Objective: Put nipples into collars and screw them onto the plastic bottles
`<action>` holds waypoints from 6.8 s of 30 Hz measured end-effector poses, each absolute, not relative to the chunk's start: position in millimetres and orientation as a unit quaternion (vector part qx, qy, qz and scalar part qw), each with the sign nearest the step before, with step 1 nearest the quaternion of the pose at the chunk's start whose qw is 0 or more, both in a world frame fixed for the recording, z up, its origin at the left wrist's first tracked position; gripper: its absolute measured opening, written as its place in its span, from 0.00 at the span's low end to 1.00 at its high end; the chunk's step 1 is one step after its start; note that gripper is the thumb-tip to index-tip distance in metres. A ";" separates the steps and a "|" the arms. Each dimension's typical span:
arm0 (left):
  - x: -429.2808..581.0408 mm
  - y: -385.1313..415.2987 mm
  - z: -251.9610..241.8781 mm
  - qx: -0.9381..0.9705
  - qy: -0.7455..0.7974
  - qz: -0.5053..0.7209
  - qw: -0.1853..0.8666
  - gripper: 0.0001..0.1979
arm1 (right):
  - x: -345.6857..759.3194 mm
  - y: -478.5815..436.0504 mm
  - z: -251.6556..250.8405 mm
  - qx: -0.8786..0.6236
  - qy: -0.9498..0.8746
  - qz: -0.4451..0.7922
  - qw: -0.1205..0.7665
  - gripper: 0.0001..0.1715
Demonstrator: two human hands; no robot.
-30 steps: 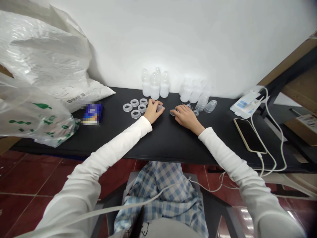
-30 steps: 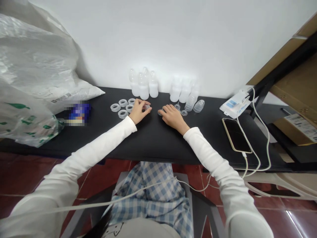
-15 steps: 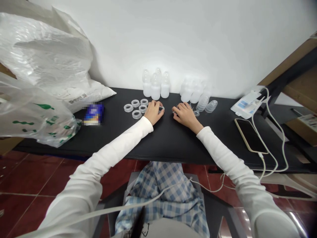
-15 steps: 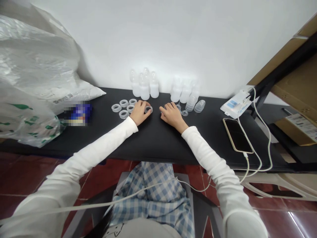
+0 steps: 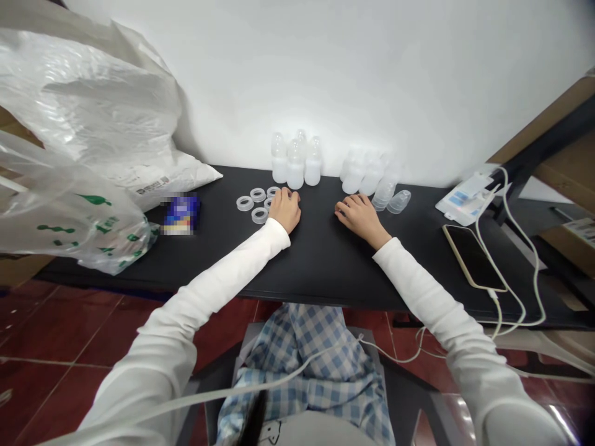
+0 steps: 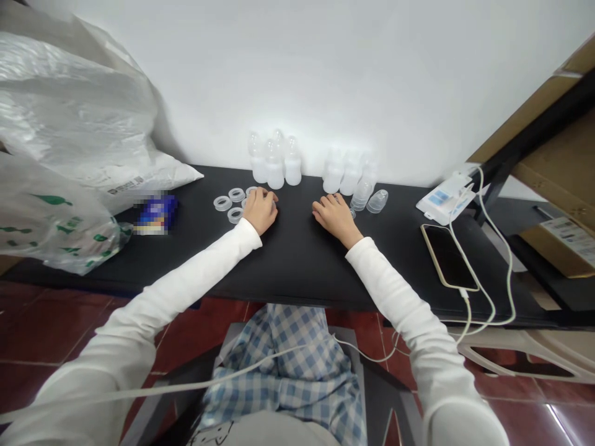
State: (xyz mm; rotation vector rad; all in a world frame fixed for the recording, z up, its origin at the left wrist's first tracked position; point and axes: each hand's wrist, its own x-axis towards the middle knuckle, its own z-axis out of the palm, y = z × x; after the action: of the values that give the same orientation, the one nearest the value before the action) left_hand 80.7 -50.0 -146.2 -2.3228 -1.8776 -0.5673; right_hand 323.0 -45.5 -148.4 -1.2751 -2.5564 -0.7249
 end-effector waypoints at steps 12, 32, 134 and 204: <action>74.5 -42.4 -146.4 -0.715 -0.668 -0.201 0.053 0.16 | 324.0 -47.3 -150.8 -0.408 -0.868 -0.249 0.135 0.14; 97.4 22.7 -148.3 -0.624 -0.670 -0.400 -0.029 0.25 | 319.0 -59.9 -143.5 -0.444 -0.815 -0.196 0.315 0.16; 150.3 15.9 -167.8 -0.733 -0.382 -0.477 -0.300 0.11 | 363.7 -39.0 -150.1 -0.496 -0.687 -0.221 0.483 0.26; 133.7 -38.7 -156.8 -0.619 -0.335 -0.542 -0.460 0.09 | 325.7 -59.8 -144.4 -0.428 -0.783 0.057 0.448 0.24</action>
State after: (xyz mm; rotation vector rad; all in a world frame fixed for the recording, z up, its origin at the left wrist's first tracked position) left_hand 133.7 -38.7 -156.8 -2.8536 -1.5448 -2.5009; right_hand 325.7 -59.8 -144.4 -1.0579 -1.9375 0.1403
